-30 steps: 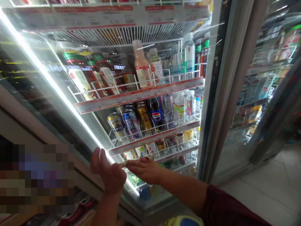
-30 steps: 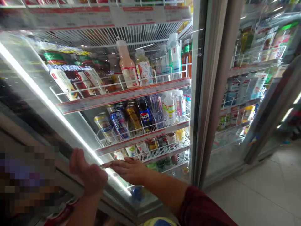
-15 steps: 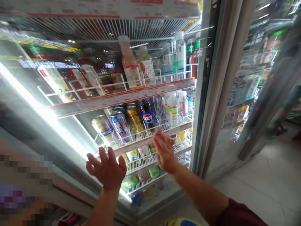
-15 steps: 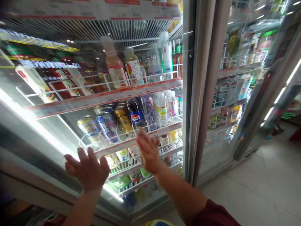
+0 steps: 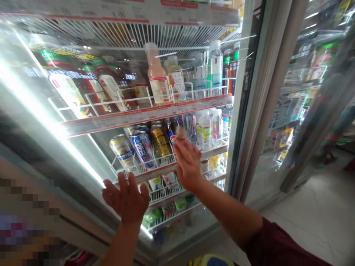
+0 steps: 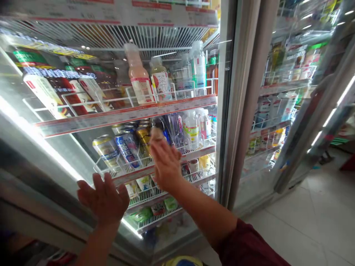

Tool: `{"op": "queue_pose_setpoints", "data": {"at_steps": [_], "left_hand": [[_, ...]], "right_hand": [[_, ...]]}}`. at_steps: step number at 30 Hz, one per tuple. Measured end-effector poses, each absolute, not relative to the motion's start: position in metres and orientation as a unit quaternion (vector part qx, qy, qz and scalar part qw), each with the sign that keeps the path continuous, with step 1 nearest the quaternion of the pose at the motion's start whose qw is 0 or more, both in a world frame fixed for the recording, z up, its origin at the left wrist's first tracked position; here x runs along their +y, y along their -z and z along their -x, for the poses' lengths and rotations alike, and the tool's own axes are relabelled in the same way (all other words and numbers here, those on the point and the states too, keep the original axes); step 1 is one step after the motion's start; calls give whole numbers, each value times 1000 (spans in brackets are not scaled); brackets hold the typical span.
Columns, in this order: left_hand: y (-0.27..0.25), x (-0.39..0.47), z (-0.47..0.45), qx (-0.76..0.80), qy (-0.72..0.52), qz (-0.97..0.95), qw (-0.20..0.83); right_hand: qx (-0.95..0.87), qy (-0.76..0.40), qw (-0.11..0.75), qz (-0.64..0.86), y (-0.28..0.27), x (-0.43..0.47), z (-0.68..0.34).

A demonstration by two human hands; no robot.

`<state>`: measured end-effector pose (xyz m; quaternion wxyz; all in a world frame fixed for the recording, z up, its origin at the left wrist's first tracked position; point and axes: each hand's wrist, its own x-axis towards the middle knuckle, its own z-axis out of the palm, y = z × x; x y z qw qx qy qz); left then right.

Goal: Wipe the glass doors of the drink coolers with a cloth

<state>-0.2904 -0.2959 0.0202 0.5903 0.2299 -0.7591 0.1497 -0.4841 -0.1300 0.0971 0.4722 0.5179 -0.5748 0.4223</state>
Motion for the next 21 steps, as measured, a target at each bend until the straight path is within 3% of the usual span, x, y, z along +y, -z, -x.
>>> {"op": "queue_pose_setpoints", "data": {"at_steps": [2,4,8,11,17,21], "left_hand": [[-20,-296,290,-757,-150,-227,594],[-21,-295,290,-756,-150,-224,596],[-24,-293,289,-758,-181,-226,584],[-24,-293,289,-758,-196,-227,579],[-22,-293,290,-759,-165,-228,587],[-24,-291,291,-761,-152,-240,583]], "right_hand": [[-571,-332,434,-613,-98,-136,465],[-599,-311,412,-613,-118,-135,470],[-629,-450,455,-442,-198,-134,518],[-591,-484,477,-434,-235,-142,522],[-592,-304,426,-613,-202,-149,456],[-605,-348,459,-549,-225,-133,502]]}}
